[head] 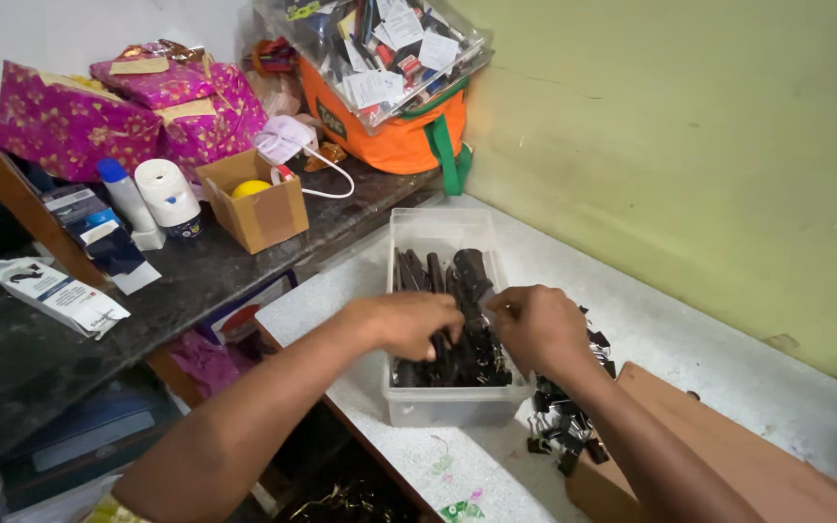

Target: The person picks black binder clips one at a time from a pile on the table and places them into a clear plastic storage box that already holds scissors and other tools, arranging the clips inside the box.

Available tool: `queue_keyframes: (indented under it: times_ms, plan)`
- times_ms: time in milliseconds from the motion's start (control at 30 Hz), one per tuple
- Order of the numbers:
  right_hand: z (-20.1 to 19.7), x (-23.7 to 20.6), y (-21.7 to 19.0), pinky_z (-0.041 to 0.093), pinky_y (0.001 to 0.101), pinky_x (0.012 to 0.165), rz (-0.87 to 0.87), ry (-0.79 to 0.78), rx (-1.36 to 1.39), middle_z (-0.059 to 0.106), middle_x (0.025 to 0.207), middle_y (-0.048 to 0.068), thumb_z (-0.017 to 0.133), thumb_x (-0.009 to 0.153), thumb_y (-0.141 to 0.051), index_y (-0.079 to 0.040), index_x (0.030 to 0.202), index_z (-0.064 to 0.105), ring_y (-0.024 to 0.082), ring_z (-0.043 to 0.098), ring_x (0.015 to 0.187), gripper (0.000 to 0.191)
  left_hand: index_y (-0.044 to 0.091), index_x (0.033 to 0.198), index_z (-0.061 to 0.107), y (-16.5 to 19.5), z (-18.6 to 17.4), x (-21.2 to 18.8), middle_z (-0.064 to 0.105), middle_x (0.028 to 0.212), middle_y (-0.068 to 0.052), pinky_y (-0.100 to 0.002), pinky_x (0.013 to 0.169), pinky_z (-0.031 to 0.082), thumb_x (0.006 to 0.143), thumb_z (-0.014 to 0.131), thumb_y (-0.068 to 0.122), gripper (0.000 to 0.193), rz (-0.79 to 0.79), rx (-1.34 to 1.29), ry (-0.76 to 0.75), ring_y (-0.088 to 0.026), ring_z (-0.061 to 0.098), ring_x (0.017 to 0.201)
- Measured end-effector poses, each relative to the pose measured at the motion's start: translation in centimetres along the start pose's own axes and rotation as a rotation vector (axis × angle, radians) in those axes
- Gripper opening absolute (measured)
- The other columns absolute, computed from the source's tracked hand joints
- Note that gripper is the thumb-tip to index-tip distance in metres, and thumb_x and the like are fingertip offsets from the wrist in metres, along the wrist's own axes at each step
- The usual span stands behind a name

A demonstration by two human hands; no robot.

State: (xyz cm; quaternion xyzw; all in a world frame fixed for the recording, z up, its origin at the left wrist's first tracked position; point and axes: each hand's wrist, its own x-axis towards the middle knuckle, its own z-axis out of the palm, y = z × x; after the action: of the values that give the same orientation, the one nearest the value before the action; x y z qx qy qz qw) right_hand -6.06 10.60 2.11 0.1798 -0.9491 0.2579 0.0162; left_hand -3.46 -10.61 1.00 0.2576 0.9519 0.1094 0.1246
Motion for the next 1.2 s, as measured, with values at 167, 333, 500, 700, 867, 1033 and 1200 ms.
queue_keyframes:
  times_ms: [167, 333, 500, 700, 867, 1033, 1200]
  plan:
    - [1.7, 0.2, -1.7, 0.059, 0.0416, 0.084, -0.024, 0.003, -0.012, 0.078, 0.088, 0.016, 0.069, 0.086, -0.031, -0.023, 0.105, 0.081, 0.032, 0.075, 0.084, 0.024, 0.01, 0.097, 0.073, -1.9, -0.5, -2.1, 0.065, 0.11, -0.009, -0.042, 0.091, 0.052, 0.077, 0.065, -0.002, 0.024, 0.082, -0.101, 0.168, -0.032, 0.065, 0.109]
    - [2.4, 1.2, -2.5, 0.057, 0.0474, 0.085, -0.151, -0.163, -0.36, 0.075, 0.1, 0.016, 0.066, 0.088, -0.026, -0.022, 0.109, 0.077, 0.036, 0.071, 0.096, 0.024, 0.009, 0.101, 0.072, -1.0, 0.0, -2.7, 0.067, 0.106, -0.012, -0.043, 0.092, 0.051, 0.083, 0.068, 0.004, 0.02, 0.076, -0.13, 0.237, -0.034, 0.065, 0.106]
    - [1.9, 2.4, -2.0, 0.058, 0.0444, 0.088, -0.187, -0.36, -0.588, 0.075, 0.105, 0.013, 0.071, 0.081, -0.024, -0.017, 0.106, 0.077, 0.033, 0.072, 0.103, 0.026, 0.011, 0.11, 0.072, -0.1, 0.4, -3.1, 0.069, 0.113, -0.01, -0.043, 0.095, 0.05, 0.087, 0.065, 0.007, 0.025, 0.013, -0.154, 0.275, -0.033, 0.064, 0.111]
    - [3.4, 2.2, -2.0, 0.058, 0.043, 0.087, -0.286, -0.402, -0.688, 0.076, 0.104, 0.014, 0.065, 0.088, -0.021, -0.012, 0.1, 0.08, 0.032, 0.073, 0.102, 0.021, 0.01, 0.116, 0.072, -0.4, 1.3, -2.8, 0.071, 0.118, -0.013, -0.048, 0.1, 0.045, 0.085, 0.06, 0.003, 0.035, 0.063, -0.077, 0.37, -0.036, 0.062, 0.116]
    - [2.8, 1.9, -1.6, 0.057, 0.0444, 0.087, -0.386, -0.416, -0.662, 0.075, 0.105, 0.012, 0.067, 0.084, -0.015, -0.015, 0.107, 0.076, 0.033, 0.071, 0.103, 0.025, 0.012, 0.121, 0.073, -0.2, 0.7, -1.5, 0.072, 0.116, -0.015, -0.046, 0.103, 0.046, 0.092, 0.061, 0.018, 0.033, -0.142, -0.121, 0.197, -0.036, 0.065, 0.116]
    - [0.4, 1.0, -0.3, 0.055, 0.0445, 0.087, -0.461, -0.101, -0.235, 0.074, 0.101, 0.011, 0.069, 0.082, -0.008, -0.019, 0.113, 0.076, 0.033, 0.07, 0.101, 0.034, 0.011, 0.12, 0.075, 0.0, 0.3, 0.6, 0.071, 0.123, -0.015, -0.045, 0.102, 0.051, 0.09, 0.066, 0.032, 0.038, -0.217, -0.084, 0.18, -0.035, 0.065, 0.119]
    - [0.5, 0.9, 2.1, 0.051, 0.0466, 0.088, -0.513, 0.334, -0.009, 0.067, 0.112, 0.015, 0.078, 0.078, -0.017, -0.01, 0.12, 0.069, 0.039, 0.061, 0.107, 0.043, 0.018, 0.15, 0.048, -1.1, 0.7, 5.2, 0.033, 0.163, -0.015, -0.046, 0.119, 0.033, 0.083, 0.073, 0.05, 0.078, -0.295, 0.048, 0.08, -0.038, 0.038, 0.147]
